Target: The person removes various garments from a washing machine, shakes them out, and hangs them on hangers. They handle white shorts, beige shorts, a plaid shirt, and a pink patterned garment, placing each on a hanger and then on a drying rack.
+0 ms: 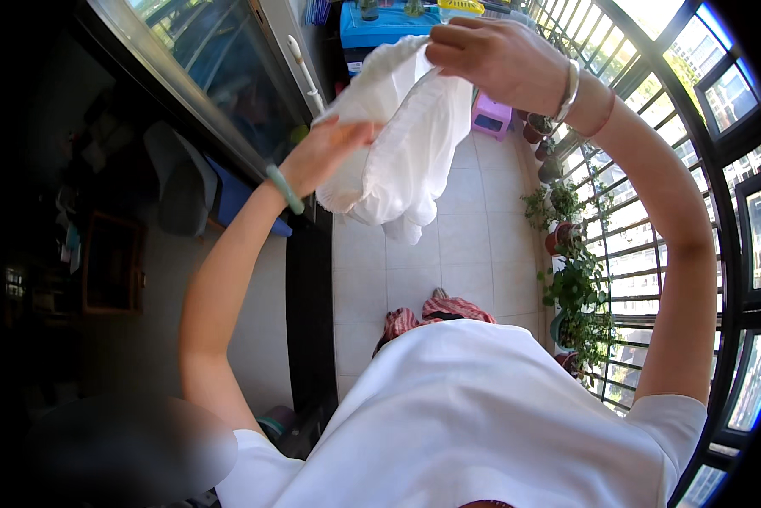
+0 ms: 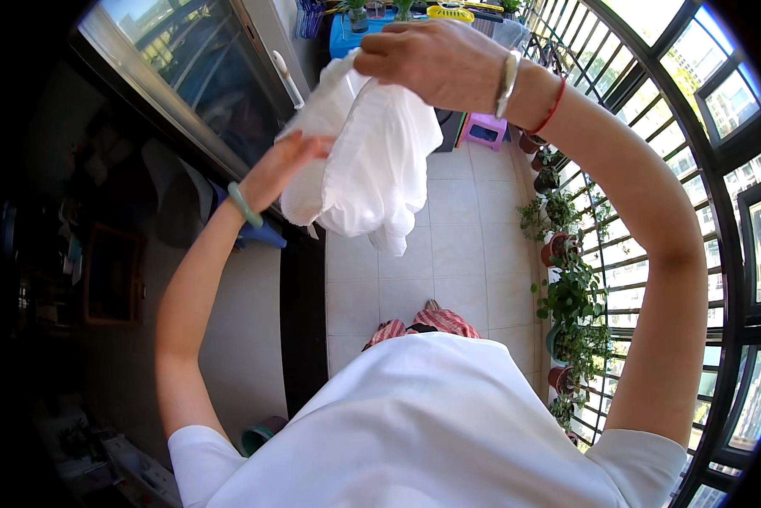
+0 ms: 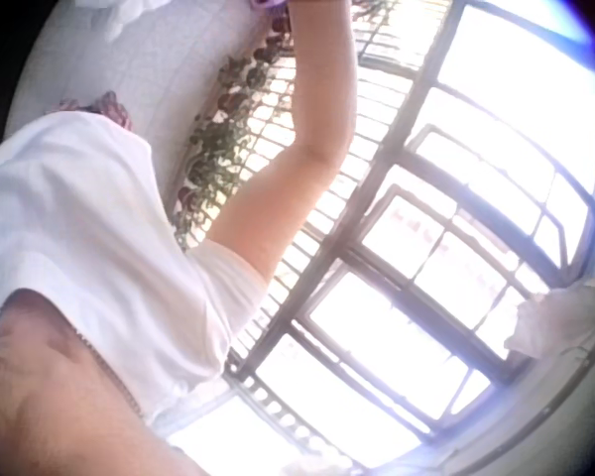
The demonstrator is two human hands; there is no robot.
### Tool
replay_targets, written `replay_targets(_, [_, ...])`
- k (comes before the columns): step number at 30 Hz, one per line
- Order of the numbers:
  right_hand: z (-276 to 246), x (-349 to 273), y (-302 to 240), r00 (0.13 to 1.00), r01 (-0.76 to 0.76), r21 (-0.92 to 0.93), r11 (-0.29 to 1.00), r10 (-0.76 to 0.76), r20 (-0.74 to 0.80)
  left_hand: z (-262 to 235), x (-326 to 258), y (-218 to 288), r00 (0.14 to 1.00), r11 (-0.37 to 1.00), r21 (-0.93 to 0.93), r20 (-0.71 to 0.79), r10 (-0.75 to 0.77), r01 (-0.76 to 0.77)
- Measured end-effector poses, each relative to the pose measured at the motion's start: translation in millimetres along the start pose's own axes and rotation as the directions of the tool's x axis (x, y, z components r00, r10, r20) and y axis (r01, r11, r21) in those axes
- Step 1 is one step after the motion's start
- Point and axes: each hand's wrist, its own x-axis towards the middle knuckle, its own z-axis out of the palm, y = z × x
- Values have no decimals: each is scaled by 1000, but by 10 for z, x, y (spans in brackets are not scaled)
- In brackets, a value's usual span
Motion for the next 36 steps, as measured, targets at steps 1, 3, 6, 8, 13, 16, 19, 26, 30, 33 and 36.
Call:
replay_targets(1, [-15,-95,101,998,-67,5,998,67,-5,33,-125,-90,983,863,480,152,100,-162])
replay_targets(3, [35,-336,209,971,-222,66,973,214,109,24,-322,-267,976,831,533,-43,213,-158])
replay_targets(6, [258,-683,168,934,-333,74,940,318,165,-268,-488,-479,938,796,592,-189,292,-129])
replay_targets(8, [421,-820,82,935,-333,79,940,319,154,-471,-453,-533,901,704,695,-198,386,-149])
replay_targets(13, [519,-983,-117,859,-499,285,818,510,39,-701,-370,-401,845,620,758,-184,502,-203])
replay_targets(16, [483,-1059,-270,856,-485,345,804,517,-2,-671,-377,-313,837,597,784,-204,508,-172])
replay_targets(19, [479,-1161,-421,843,-499,364,786,539,-7,-646,-319,-305,865,556,803,-109,490,-214])
replay_targets(26, [561,-1418,-467,767,-613,352,707,639,52,-603,183,-406,852,495,850,-117,510,-180])
replay_targets(30, [525,-1680,-306,686,-708,370,601,710,161,-462,487,-363,876,660,738,-217,431,-142])
replay_targets(33, [537,-1988,-163,702,-664,387,640,712,27,-226,833,-323,850,904,403,-420,319,-140])
replay_targets(36, [621,-2316,-54,658,-694,379,612,753,-11,148,1162,-289,945,979,-204,-324,-46,-23])
